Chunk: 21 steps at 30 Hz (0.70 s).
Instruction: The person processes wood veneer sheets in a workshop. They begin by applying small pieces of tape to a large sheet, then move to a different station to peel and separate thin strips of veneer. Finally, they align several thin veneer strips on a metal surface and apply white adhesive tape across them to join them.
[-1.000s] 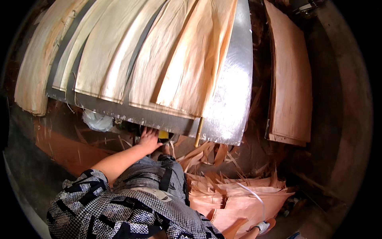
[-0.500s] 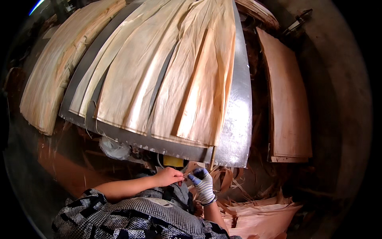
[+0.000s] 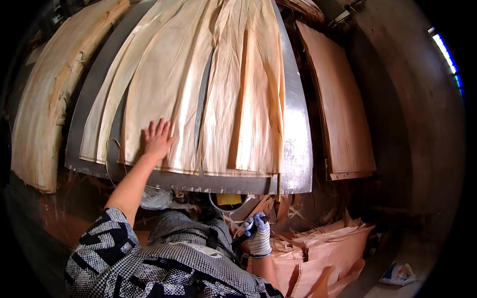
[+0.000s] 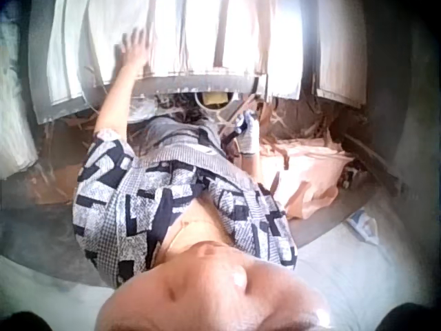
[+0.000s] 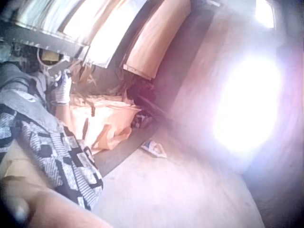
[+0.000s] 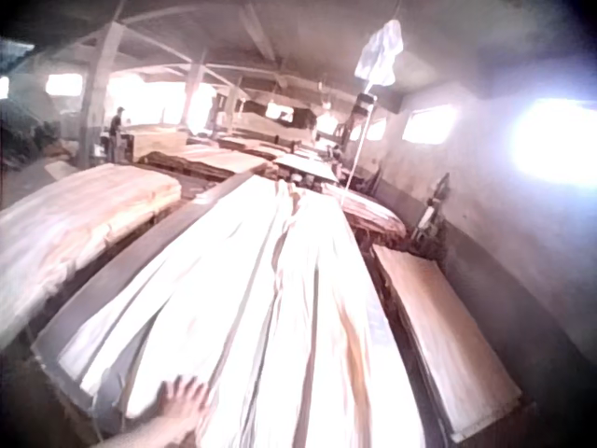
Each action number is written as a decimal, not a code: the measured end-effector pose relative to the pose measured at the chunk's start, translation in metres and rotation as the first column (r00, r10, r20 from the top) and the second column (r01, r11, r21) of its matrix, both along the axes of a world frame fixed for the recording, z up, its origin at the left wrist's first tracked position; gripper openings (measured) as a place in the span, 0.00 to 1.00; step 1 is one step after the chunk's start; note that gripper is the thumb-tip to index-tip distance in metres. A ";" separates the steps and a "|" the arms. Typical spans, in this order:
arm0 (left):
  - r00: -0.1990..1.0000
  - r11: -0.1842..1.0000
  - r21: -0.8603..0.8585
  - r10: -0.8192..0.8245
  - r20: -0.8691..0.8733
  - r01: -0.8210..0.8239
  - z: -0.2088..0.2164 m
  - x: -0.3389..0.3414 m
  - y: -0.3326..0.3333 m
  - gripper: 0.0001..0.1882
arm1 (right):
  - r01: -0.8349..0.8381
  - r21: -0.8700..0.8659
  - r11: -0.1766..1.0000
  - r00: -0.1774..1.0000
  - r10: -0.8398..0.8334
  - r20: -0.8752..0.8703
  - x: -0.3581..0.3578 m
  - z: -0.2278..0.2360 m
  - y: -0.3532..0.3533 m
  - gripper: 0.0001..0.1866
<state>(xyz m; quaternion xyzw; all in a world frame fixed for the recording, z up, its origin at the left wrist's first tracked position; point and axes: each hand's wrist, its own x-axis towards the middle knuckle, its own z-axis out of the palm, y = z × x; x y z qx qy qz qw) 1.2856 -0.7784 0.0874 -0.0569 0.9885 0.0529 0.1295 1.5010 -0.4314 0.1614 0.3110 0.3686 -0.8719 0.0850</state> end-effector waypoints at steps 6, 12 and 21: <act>0.991 0.998 -0.024 0.057 -0.122 -0.060 -0.010 0.029 -0.034 0.33 | -0.069 0.202 0.977 0.995 0.052 0.088 0.013 -0.007 0.016 0.06; 0.957 0.996 0.071 0.068 -0.283 -0.049 -0.025 -0.001 0.004 0.32 | -0.191 0.258 0.947 0.972 0.146 0.183 -0.025 -0.006 -0.002 0.05; 0.859 0.830 0.247 -0.435 -0.270 0.499 -0.006 0.033 0.063 0.29 | -0.337 0.298 0.893 0.938 0.291 0.190 -0.051 -0.016 0.000 0.05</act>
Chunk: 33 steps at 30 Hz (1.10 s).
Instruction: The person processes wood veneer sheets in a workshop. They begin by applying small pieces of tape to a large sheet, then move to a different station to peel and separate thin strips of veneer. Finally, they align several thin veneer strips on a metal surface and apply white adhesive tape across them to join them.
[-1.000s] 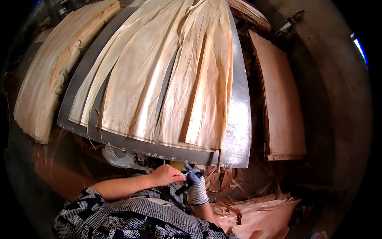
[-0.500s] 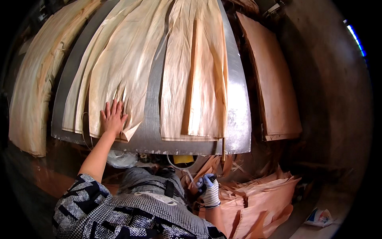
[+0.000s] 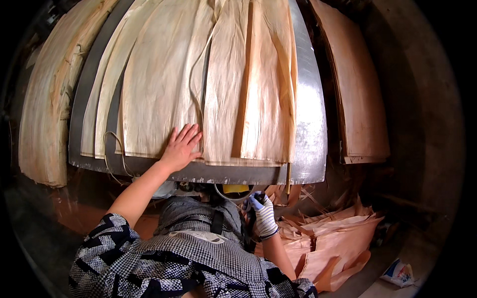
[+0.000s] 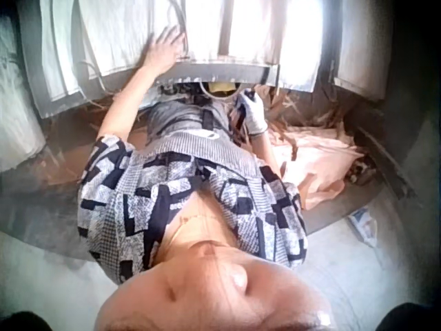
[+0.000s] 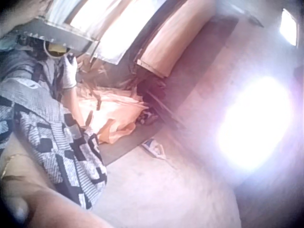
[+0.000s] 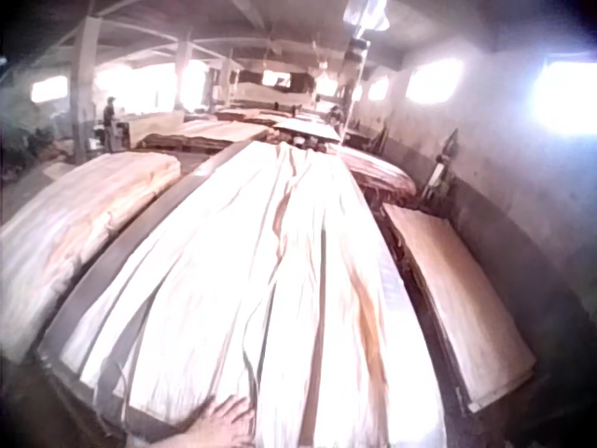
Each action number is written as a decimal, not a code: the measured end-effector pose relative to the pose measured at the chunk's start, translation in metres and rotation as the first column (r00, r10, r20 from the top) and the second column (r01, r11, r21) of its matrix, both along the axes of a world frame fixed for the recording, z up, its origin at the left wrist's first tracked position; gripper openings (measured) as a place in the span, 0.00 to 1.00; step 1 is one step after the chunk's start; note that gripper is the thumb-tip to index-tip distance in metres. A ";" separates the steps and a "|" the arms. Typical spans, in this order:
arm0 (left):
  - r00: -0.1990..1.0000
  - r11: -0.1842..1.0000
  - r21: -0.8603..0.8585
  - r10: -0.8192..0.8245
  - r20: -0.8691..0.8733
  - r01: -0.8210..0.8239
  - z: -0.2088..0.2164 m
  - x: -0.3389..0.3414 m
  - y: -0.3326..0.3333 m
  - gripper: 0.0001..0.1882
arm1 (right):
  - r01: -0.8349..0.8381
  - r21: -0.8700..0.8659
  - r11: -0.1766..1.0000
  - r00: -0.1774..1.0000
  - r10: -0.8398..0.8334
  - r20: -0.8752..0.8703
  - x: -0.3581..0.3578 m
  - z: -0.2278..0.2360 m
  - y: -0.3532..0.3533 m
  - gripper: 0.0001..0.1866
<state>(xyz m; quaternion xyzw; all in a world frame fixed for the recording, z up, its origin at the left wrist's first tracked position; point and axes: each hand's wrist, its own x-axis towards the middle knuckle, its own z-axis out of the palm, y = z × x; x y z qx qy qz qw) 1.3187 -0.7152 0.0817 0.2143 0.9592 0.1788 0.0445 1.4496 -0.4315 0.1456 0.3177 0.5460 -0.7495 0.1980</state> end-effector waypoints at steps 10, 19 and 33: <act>0.998 0.998 -0.037 0.044 -0.046 -0.045 0.006 0.036 -0.006 0.32 | -0.082 0.099 0.992 0.997 0.083 -0.003 -0.006 -0.014 0.000 0.02; 0.995 0.998 -0.068 -0.021 -0.101 0.014 -0.003 0.073 0.004 0.29 | -0.231 0.232 0.945 0.952 0.269 -0.149 -0.029 -0.020 -0.025 0.10; 0.984 0.970 0.237 0.083 -0.155 -0.045 0.023 -0.024 0.032 0.23 | -0.298 0.196 0.934 0.935 0.327 -0.137 -0.071 -0.049 -0.042 0.06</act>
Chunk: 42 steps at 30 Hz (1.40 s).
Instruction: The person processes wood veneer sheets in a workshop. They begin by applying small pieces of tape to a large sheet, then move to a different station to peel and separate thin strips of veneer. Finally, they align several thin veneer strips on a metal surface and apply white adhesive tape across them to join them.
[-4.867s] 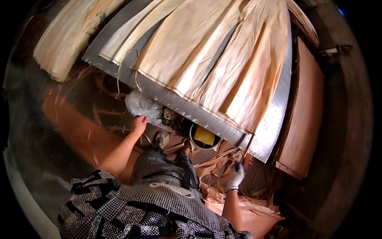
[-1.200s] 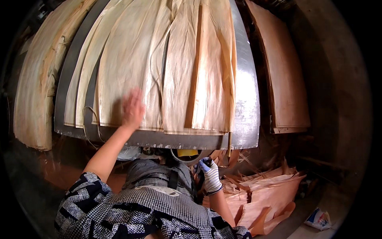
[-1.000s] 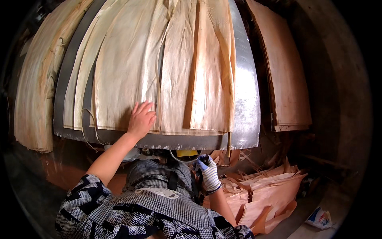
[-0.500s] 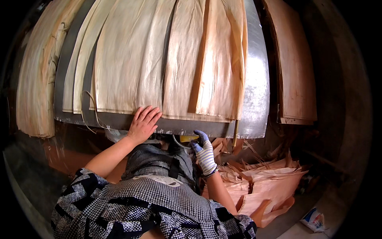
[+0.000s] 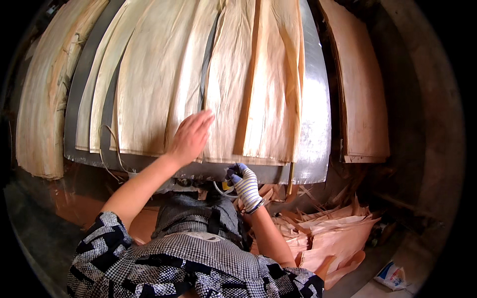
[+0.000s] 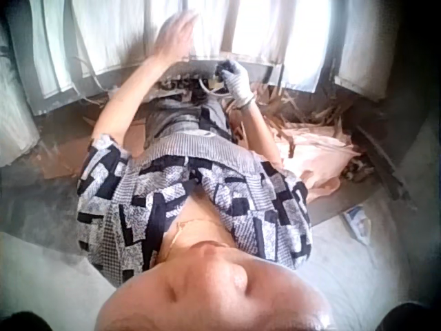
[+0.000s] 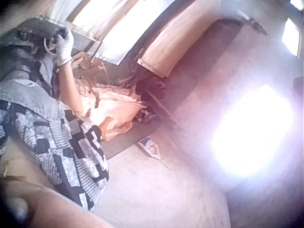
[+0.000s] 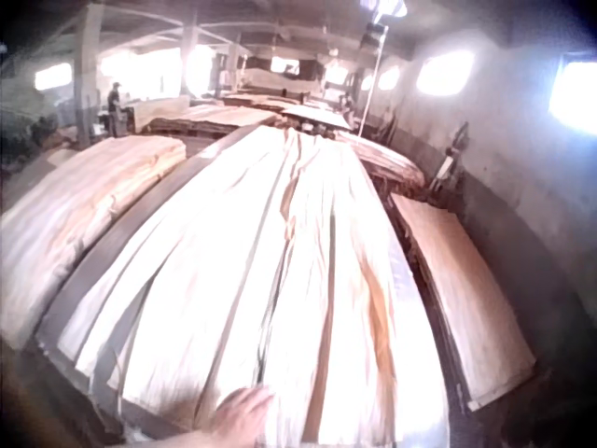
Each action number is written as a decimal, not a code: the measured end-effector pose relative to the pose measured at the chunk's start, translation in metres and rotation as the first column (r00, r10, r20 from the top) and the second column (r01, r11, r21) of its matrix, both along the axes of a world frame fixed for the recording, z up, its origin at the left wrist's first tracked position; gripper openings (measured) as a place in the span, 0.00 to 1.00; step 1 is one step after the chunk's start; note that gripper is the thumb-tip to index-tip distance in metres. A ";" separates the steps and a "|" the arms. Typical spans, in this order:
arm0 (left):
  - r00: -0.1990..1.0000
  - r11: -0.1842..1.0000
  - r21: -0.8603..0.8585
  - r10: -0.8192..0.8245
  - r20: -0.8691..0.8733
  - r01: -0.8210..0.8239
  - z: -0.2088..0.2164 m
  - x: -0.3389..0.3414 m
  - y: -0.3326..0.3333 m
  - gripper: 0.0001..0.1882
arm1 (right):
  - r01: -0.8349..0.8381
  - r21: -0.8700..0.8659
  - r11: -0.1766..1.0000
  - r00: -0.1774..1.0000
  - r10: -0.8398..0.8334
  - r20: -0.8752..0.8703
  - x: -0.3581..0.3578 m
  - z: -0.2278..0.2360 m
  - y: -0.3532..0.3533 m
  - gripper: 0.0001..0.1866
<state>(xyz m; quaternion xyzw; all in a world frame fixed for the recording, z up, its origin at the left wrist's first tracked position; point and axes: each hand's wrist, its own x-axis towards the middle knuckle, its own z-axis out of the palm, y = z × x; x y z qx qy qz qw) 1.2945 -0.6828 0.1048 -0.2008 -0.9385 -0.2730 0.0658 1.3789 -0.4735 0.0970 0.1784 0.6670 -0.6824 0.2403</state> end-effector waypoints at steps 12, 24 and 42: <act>0.913 0.900 -0.173 0.408 0.008 -0.400 -0.040 -0.116 0.006 0.23 | -0.062 0.127 0.990 0.998 0.065 -0.021 -0.044 -0.037 -0.001 0.04; 0.634 0.464 0.536 0.074 0.770 -0.705 -0.049 -0.198 0.021 0.12 | -0.025 0.013 1.000 0.998 0.024 0.063 -0.039 -0.055 0.008 0.09; 0.798 0.457 0.656 0.288 0.529 -0.600 -0.055 -0.221 0.007 0.08 | -0.022 -0.069 0.997 0.986 0.033 0.166 -0.044 -0.035 0.004 0.05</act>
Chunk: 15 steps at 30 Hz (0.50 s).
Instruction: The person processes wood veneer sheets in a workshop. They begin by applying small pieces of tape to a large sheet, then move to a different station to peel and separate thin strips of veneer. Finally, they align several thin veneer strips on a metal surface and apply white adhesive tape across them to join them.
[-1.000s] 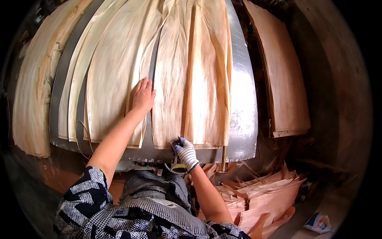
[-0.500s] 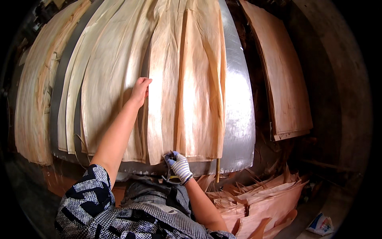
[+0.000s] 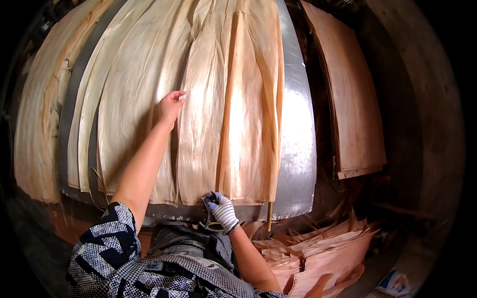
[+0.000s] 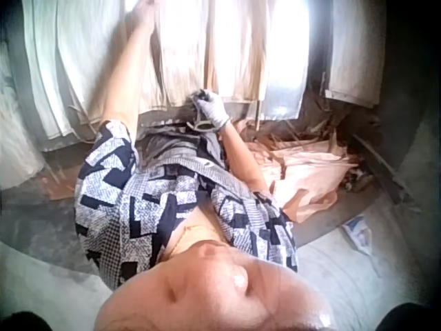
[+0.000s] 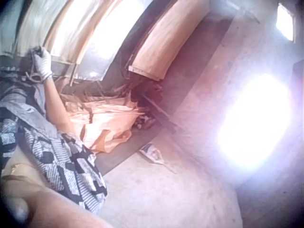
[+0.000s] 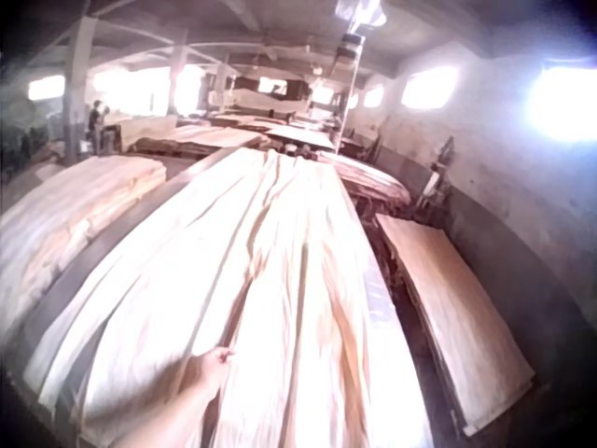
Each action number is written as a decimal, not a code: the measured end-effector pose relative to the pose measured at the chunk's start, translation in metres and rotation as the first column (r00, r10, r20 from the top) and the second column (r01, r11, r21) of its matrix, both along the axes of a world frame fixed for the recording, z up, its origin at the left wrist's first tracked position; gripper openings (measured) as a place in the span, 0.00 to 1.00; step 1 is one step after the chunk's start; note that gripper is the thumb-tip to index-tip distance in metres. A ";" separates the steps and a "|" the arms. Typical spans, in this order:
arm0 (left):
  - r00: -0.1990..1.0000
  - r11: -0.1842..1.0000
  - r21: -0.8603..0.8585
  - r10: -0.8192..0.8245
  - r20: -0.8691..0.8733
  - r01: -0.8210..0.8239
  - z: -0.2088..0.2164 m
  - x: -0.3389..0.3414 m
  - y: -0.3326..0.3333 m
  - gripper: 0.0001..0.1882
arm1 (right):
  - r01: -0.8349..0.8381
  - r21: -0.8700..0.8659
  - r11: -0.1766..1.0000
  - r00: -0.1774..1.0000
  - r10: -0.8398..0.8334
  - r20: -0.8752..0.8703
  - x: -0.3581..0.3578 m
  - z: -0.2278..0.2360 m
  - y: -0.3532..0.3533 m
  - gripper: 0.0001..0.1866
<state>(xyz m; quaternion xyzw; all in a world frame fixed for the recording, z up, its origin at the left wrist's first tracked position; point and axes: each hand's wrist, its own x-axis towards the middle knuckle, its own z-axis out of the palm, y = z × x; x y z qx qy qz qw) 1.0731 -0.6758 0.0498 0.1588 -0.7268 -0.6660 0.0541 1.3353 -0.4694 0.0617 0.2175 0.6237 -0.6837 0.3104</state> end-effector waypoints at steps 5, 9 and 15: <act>0.961 0.602 -0.783 -0.277 -0.022 0.156 0.006 0.022 0.010 0.16 | 0.037 -0.020 0.999 0.998 -0.038 -0.044 0.003 -0.005 0.003 0.05; 0.928 0.339 -0.935 -0.372 -0.028 0.108 0.000 0.045 0.000 0.20 | -0.013 0.078 0.997 0.990 0.023 -0.137 0.005 -0.007 0.002 0.05; 0.852 0.206 -0.958 -0.519 0.067 0.201 0.008 0.082 -0.014 0.20 | 0.014 0.089 0.996 0.987 0.001 -0.160 0.004 -0.005 0.000 0.04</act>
